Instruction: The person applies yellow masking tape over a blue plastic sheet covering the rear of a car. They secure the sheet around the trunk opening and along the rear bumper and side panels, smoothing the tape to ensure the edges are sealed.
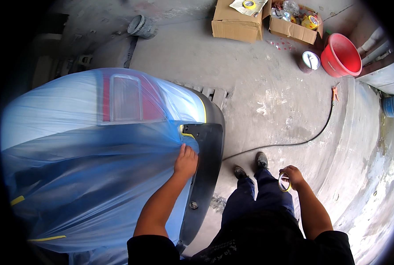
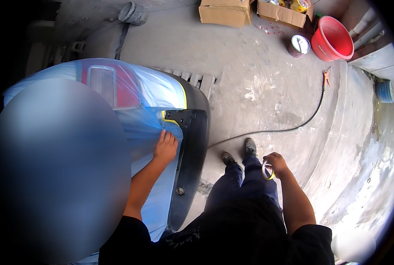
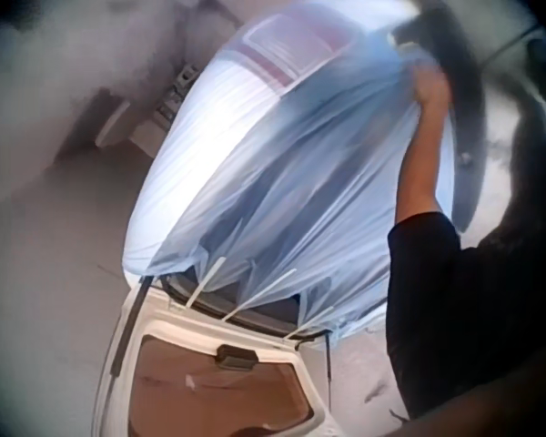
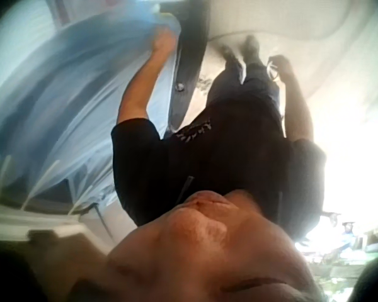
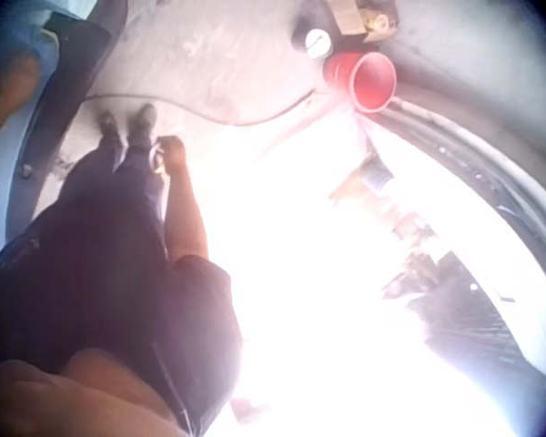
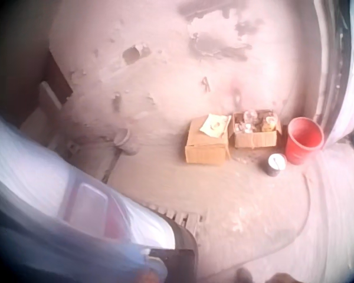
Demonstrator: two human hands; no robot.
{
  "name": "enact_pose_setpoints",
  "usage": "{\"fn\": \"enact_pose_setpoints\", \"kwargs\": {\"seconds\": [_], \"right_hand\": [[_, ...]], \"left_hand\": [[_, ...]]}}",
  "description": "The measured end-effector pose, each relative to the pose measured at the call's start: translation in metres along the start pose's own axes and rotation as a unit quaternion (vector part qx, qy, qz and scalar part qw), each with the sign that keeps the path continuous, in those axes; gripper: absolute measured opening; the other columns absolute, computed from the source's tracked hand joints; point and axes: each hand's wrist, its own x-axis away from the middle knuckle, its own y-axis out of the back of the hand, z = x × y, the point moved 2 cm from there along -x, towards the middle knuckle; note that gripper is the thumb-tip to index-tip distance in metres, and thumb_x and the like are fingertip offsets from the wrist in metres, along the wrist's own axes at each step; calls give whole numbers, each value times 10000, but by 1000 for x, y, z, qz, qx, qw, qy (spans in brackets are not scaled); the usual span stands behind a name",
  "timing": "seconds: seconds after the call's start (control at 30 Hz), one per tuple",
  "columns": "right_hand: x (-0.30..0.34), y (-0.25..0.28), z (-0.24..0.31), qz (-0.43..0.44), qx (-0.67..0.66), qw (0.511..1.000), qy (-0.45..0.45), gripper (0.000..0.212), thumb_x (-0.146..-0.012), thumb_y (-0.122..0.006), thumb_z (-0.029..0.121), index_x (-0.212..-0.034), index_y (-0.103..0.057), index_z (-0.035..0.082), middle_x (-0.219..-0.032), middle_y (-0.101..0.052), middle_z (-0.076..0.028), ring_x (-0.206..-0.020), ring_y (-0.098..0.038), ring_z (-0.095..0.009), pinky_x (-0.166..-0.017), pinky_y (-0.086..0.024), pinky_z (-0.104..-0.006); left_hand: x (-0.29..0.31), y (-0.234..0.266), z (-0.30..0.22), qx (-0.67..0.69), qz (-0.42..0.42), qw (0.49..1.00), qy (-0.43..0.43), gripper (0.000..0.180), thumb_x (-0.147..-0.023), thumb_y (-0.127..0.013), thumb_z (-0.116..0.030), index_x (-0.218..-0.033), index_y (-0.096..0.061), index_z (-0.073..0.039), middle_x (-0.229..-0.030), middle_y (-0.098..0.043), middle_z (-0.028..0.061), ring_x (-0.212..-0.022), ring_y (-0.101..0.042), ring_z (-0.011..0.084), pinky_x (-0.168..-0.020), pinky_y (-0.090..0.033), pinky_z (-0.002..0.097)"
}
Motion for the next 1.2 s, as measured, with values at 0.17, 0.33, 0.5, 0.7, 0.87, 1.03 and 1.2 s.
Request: {"fn": "enact_pose_setpoints", "kwargs": {"seconds": [0.17, 0.33, 0.5, 0.7, 0.87, 1.03, 1.2], "right_hand": [[3, -3, 25, 7, 29, 1000, 11, 215, -875, -529, 158, -983, -617, -6, -917, -652, -103, -817, -619, -192, -716, -512, -331], [0, -44, 53, 36, 112, 993, 27, 190, -871, -534, 151, -991, -598, 18, -921, -639, -77, -833, -602, -181, -721, -501, -332], [-14, -112, 40, 126, 303, 944, 45, 162, -851, -577, 107, -1008, -568, 68, -948, -583, -64, -847, -576, -179, -718, -495, -353], [-7, -191, 31, 211, 416, 885, 2, 267, -871, -549, -16, -1094, -469, 106, -874, -547, -101, -693, -580, -234, -594, -507, -390], [16, -261, -18, 229, 527, 818, -12, 300, -851, -556, -50, -1092, -437, 86, -835, -579, -168, -613, -619, -253, -492, -542, -398], [43, -297, -44, 210, 676, 700, 88, 366, -798, -593, -81, -1104, -451, 62, -883, -541, -167, -624, -626, -270, -502, -564, -378], [36, -300, -45, 218, 773, 579, 142, 425, -759, -636, -99, -1124, -484, 55, -977, -487, -160, -652, -662, -295, -516, -592, -369]], "left_hand": [[14, 47, -49, 222, -83, 971, -9, 312, -833, -528, -202, -1060, -640, -18, -1164, -568, 184, -1158, -492, 304, -1080, -317, 448], [72, 50, -113, 477, -57, 870, 106, 377, -830, -606, -242, -1156, -612, -53, -1271, -515, 167, -1157, -491, 339, -963, -433, 448], [163, 24, -191, 603, -32, 736, 306, 412, -831, -603, -273, -1174, -614, -44, -1308, -512, 195, -1200, -475, 375, -1006, -416, 459], [262, -60, -246, 645, -83, 546, 528, 422, -878, -590, -316, -1225, -583, -77, -1317, -506, 153, -1230, -466, 353, -1025, -410, 452], [414, -175, -362, 409, -244, 453, 754, 390, -872, -621, -325, -1162, -627, -65, -1052, -672, 132, -903, -668, 261, -827, -532, 385], [517, -260, -437, 477, -327, -171, 797, 322, -847, -564, -194, -1096, -632, -1, -833, -631, 49, -725, -596, 135, -594, -480, 283], [572, -259, -432, 433, -428, -361, 706, 239, -865, -540, -179, -1058, -616, -60, -832, -604, 21, -722, -572, 131, -624, -464, 304]]}}
